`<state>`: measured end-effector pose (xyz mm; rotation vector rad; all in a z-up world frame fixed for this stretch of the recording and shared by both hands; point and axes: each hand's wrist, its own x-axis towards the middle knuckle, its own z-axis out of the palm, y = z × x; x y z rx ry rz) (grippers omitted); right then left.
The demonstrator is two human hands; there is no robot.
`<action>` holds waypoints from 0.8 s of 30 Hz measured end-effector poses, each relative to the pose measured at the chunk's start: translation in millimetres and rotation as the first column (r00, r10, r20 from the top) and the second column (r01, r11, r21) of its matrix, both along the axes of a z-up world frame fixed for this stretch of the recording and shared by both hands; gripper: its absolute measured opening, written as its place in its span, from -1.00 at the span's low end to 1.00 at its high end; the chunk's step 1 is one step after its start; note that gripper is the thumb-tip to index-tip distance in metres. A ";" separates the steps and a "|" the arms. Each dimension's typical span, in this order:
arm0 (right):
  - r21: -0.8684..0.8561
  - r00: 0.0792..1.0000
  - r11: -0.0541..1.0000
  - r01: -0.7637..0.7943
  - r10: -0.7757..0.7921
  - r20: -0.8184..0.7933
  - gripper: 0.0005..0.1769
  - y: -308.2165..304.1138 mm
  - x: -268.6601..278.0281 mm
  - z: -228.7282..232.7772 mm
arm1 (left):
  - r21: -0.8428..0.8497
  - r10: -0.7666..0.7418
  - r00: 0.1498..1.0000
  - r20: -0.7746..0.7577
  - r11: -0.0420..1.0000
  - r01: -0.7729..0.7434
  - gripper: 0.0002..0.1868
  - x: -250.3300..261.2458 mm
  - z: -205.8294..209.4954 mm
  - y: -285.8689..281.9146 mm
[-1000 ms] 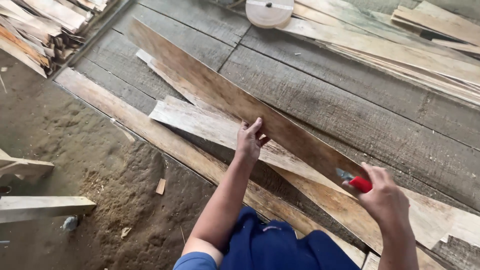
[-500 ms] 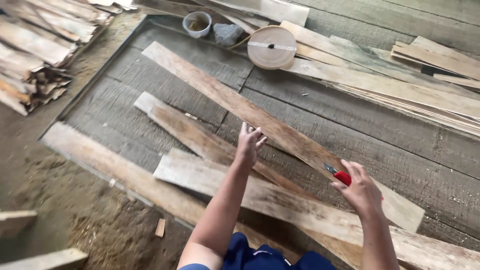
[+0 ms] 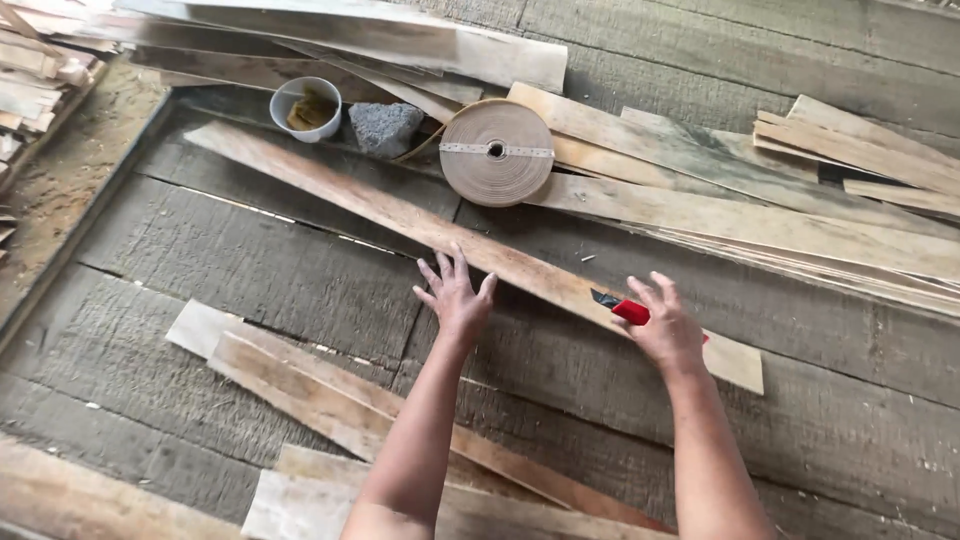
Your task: The person uses a red utility knife to shave thin strips from several wooden planks on a wooden floor. They repeatedly pick up planks, shave along the edges, and place the planks back down, accumulating wood shavings.
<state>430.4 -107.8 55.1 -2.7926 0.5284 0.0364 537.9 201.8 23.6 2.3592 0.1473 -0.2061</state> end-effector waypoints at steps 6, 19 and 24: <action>-0.125 0.916 0.925 0.360 -0.326 0.233 -0.58 -67.9 -35.7 -17.6 | 0.260 -0.015 0.998 -0.064 0.965 0.031 0.01 18.8 18.4 1.8; 0.405 0.638 0.604 0.686 -0.767 0.063 -0.69 -134.8 -76.6 -58.2 | 0.334 -0.026 1.000 -0.007 0.942 0.027 0.30 43.7 -9.9 4.9; 0.542 0.601 0.566 0.621 -0.788 0.134 -0.67 -126.6 -42.9 -35.5 | 0.340 -0.001 0.998 0.067 0.940 -0.022 0.24 64.2 -22.1 16.6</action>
